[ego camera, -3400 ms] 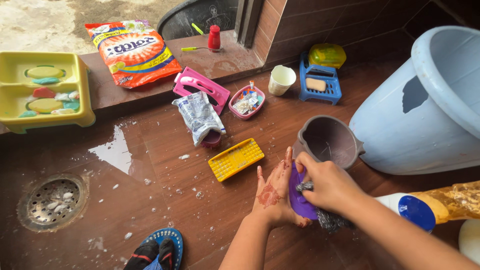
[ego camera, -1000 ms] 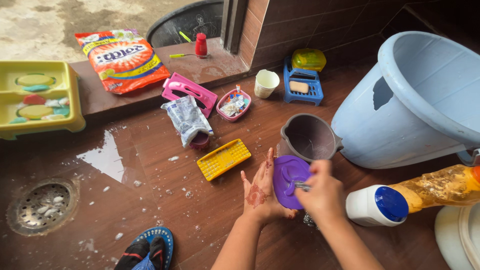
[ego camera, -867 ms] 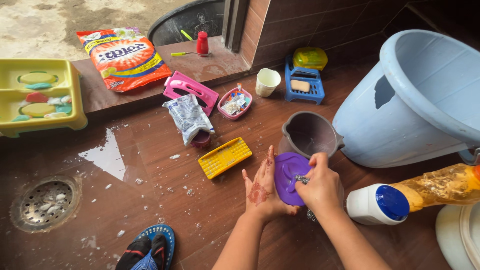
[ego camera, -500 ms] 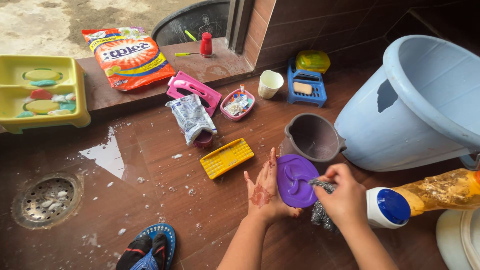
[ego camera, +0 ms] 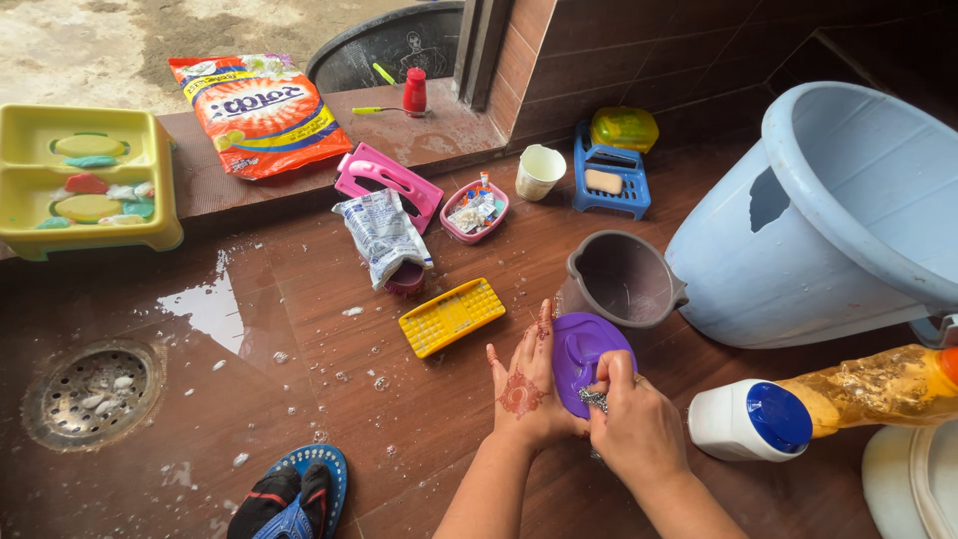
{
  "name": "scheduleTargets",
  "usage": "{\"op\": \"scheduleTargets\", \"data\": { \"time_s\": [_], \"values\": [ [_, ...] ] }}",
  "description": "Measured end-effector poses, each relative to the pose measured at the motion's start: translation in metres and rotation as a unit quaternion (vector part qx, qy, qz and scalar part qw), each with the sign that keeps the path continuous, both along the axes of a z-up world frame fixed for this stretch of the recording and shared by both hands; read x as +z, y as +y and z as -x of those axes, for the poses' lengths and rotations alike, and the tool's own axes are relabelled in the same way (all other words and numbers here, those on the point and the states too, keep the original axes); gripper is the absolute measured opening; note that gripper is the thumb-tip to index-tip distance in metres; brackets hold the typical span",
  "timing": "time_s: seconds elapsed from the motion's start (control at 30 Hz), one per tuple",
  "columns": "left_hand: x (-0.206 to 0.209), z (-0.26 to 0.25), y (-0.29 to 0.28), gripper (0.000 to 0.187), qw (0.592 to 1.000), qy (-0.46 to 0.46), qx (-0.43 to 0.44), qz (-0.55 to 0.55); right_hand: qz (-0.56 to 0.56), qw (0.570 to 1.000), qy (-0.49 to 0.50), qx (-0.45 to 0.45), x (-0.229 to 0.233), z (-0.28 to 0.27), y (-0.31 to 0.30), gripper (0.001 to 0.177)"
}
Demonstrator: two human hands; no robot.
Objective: The person washes a plastic container and its lid by hand using a scouring pad and soapy water. They scrub the inner and outer surfaces, then set the items aside to rinse the workspace.
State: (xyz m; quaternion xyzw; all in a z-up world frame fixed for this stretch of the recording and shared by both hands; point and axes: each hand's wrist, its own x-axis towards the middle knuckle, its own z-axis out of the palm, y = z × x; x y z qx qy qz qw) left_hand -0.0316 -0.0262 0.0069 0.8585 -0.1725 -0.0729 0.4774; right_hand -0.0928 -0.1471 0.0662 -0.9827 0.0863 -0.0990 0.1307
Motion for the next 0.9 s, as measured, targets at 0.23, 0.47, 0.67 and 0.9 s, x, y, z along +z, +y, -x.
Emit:
{"op": "scheduleTargets", "data": {
  "time_s": [0.23, 0.47, 0.67, 0.9],
  "values": [
    [-0.011, -0.002, -0.006, 0.147, 1.0, -0.003, 0.013, 0.017, -0.03, 0.999, 0.013, 0.033, 0.007, -0.011, 0.009, 0.052],
    [-0.032, 0.0, -0.011, 0.138, 0.997, -0.065, 0.025, 0.032, 0.038, 0.996, 0.029, 0.074, 0.005, -0.032, 0.013, 0.053],
    [-0.005, -0.003, 0.001, 0.169, 1.0, 0.004, 0.0, 0.025, -0.044, 0.997, 0.045, 0.035, 0.026, -0.058, -0.011, 0.054],
    [-0.003, -0.002, 0.003, 0.169, 1.0, -0.004, -0.007, 0.019, 0.033, 0.979, 0.067, 0.19, 0.036, -0.057, -0.013, 0.041]
  ]
}}
